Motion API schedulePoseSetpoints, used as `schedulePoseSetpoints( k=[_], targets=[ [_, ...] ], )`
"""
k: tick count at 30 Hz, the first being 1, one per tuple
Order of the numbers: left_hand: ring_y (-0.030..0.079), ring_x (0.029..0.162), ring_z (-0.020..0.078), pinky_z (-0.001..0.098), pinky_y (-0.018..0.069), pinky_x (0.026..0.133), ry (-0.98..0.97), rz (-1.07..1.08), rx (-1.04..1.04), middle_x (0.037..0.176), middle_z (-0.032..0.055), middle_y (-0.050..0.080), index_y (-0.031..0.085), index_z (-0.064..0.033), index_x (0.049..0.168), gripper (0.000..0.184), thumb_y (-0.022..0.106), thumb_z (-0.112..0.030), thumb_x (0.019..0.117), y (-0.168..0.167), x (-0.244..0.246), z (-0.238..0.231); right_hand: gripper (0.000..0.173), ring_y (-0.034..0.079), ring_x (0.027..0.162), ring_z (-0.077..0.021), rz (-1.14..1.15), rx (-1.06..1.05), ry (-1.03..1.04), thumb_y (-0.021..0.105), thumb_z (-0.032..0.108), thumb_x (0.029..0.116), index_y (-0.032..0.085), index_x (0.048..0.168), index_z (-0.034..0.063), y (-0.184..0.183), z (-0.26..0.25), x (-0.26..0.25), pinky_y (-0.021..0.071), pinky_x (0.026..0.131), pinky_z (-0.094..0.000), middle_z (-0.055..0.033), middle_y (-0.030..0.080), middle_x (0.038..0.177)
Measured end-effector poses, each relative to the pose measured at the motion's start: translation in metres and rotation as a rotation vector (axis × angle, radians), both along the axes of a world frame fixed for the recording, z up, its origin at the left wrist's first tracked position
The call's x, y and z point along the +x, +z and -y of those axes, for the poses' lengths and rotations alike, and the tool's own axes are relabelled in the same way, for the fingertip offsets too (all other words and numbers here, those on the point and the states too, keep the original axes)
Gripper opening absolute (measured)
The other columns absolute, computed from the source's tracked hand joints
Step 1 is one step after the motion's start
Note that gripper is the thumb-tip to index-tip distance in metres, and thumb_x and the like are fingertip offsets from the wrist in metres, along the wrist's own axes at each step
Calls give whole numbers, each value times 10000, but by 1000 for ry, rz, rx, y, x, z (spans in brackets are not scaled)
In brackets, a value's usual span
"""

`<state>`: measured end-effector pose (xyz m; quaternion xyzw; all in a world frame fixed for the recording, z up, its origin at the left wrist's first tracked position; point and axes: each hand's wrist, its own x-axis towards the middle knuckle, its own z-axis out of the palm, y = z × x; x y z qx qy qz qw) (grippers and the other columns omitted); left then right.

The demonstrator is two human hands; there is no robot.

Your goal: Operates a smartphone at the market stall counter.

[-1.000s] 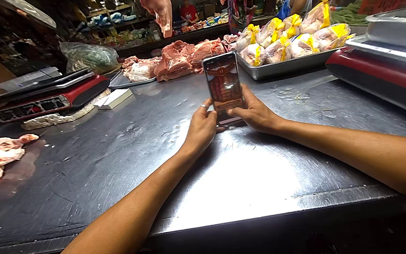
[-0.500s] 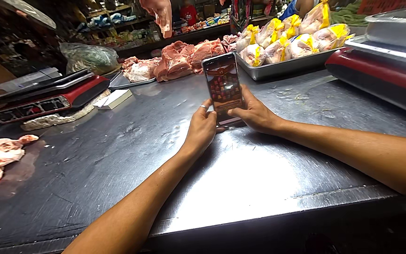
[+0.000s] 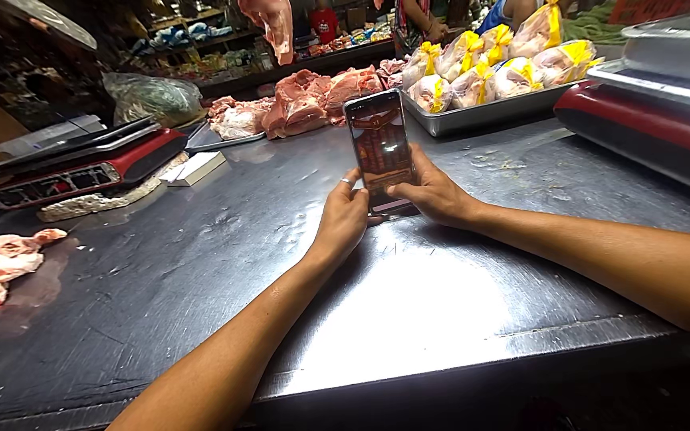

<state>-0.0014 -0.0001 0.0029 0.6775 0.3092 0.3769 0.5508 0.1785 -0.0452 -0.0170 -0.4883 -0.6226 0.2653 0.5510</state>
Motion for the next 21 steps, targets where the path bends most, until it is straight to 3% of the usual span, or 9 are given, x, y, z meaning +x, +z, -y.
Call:
schedulePoseSetpoints(
  k=[21],
  targets=[
    [747,927,222,392,643,784,-7,-10,-3,1150,160,707,431,-88,1517,422,381,-47,1100,0,0,-1,678,699,1095,-136,-12,9,13,639,90,950,309,1541,130,-1,0,0,588,956,-350,-69,687,1239]
  ],
)
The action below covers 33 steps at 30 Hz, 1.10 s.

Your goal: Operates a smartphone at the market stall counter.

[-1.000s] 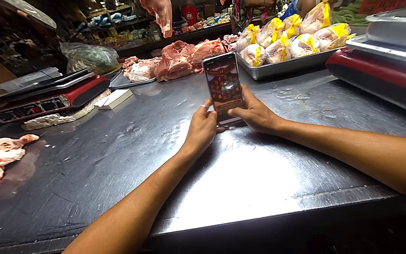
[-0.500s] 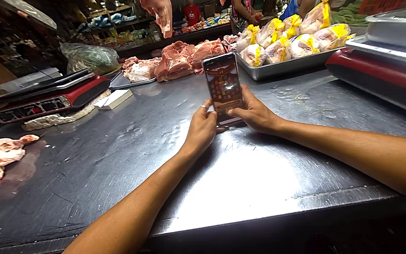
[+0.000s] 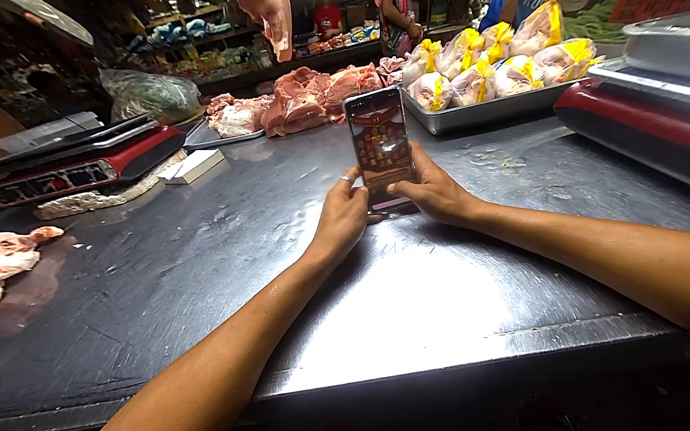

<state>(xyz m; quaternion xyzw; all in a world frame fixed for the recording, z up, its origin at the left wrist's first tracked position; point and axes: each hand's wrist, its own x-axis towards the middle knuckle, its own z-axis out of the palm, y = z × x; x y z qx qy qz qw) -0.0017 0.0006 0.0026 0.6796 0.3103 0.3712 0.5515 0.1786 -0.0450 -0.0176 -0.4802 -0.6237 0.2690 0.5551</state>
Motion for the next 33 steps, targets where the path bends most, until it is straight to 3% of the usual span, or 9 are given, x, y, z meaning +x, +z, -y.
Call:
schedulePoseSetpoints(
  k=[33],
  targets=[
    [748,916,220,386,644,771,3,9,2,1144,157,709,434,-85,1515,421,390,-42,1098,0,0,0,715,699,1096,-142,28,-18,-29,649,133,940,296,1562,156,0,0,0,590,945,-363,-69,683,1254]
  ],
)
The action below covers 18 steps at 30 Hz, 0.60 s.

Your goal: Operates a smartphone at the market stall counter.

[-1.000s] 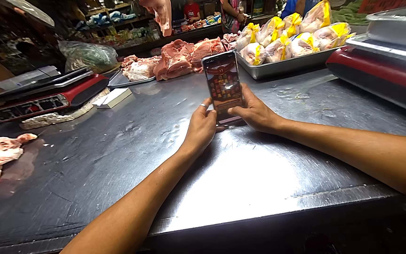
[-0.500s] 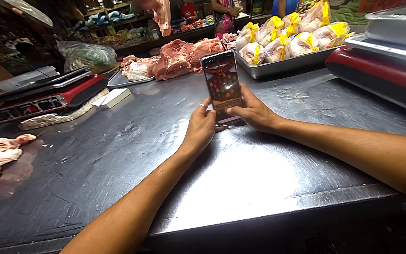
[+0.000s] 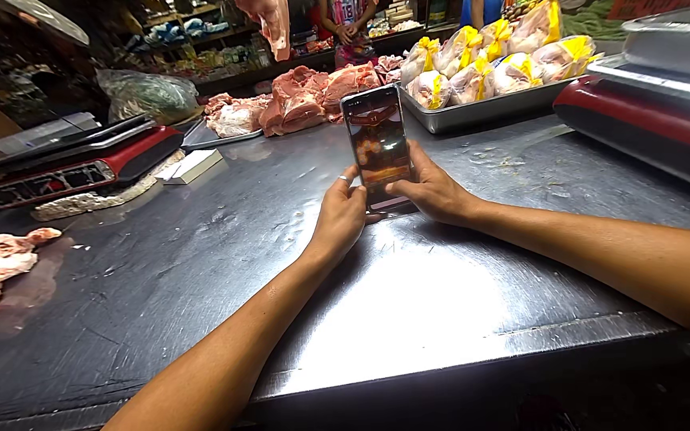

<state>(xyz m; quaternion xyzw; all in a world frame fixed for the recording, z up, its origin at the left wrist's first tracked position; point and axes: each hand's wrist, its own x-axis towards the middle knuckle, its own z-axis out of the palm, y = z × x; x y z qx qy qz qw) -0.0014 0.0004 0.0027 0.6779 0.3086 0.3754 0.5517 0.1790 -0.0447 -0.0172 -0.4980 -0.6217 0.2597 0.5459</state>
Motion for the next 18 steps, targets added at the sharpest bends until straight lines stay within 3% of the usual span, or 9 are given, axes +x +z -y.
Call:
schedulePoseSetpoints(
  k=[18],
  targets=[
    [746,928,224,392,642,783,-7,6,-5,1150,158,704,460,-94,1493,401,385,-46,1101,0,0,-1,706,705,1082,-138,-9,-1,3,649,122,942,297,1554,146,1,0,-1,593,940,-352,-66,692,1235]
  ],
)
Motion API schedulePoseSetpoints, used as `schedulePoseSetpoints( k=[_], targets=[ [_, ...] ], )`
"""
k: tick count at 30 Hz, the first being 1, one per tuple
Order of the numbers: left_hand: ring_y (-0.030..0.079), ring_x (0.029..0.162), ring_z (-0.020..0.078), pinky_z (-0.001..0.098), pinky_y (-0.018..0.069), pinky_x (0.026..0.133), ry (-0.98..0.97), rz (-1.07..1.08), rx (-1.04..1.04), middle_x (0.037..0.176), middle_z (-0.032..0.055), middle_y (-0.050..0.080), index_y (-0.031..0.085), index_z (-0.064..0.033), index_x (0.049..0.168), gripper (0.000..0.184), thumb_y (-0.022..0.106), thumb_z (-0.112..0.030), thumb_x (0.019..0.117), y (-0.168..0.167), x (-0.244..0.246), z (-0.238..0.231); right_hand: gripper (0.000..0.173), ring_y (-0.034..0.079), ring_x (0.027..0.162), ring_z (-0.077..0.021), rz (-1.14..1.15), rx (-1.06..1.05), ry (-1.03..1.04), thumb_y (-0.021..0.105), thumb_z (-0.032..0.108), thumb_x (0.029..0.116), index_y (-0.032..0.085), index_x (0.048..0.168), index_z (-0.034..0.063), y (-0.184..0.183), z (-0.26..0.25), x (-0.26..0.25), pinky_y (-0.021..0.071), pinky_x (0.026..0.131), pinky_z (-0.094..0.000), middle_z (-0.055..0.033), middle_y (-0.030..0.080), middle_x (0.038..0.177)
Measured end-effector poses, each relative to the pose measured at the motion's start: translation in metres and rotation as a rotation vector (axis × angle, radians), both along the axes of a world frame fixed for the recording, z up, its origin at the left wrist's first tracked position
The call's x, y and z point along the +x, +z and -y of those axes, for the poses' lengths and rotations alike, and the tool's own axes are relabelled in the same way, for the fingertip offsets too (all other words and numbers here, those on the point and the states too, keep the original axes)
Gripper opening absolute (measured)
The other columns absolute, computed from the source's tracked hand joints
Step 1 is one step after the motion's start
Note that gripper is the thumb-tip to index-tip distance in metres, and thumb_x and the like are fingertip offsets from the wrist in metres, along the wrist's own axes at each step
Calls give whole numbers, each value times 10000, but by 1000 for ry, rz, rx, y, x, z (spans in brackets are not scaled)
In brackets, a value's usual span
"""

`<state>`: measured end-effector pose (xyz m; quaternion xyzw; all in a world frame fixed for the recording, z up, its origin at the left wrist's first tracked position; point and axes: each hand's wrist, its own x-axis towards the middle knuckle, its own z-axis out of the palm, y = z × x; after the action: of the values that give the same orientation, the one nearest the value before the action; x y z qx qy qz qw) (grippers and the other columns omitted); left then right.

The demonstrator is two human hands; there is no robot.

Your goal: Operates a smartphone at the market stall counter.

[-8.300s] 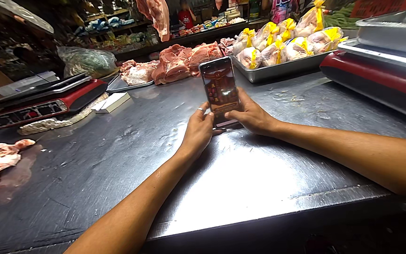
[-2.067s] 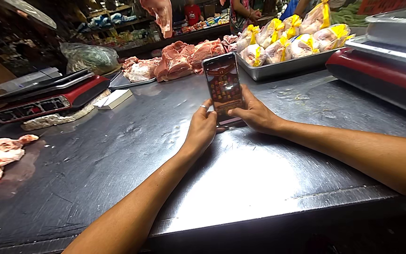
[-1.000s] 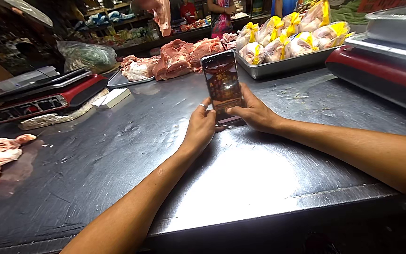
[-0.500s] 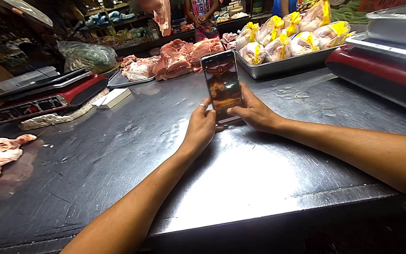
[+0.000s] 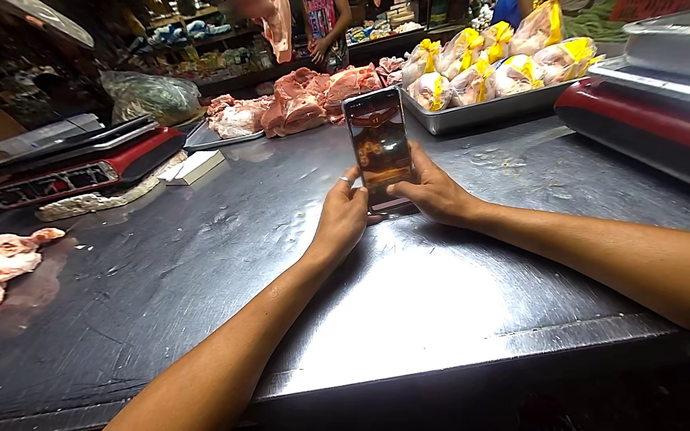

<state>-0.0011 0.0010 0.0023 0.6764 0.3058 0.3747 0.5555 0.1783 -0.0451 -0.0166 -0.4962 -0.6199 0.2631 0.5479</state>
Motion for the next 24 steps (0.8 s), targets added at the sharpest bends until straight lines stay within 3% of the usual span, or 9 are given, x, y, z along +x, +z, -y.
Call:
schedulePoseSetpoints(
  k=[24],
  targets=[
    [751,911,212,384,645,770,5,-6,13,1124,150,717,453,-90,1497,406,396,-40,1098,0,0,0,683,703,1094,-141,-17,-5,10,641,113,950,309,1545,156,0,0,0,592,946,-356,-64,691,1241]
  ],
)
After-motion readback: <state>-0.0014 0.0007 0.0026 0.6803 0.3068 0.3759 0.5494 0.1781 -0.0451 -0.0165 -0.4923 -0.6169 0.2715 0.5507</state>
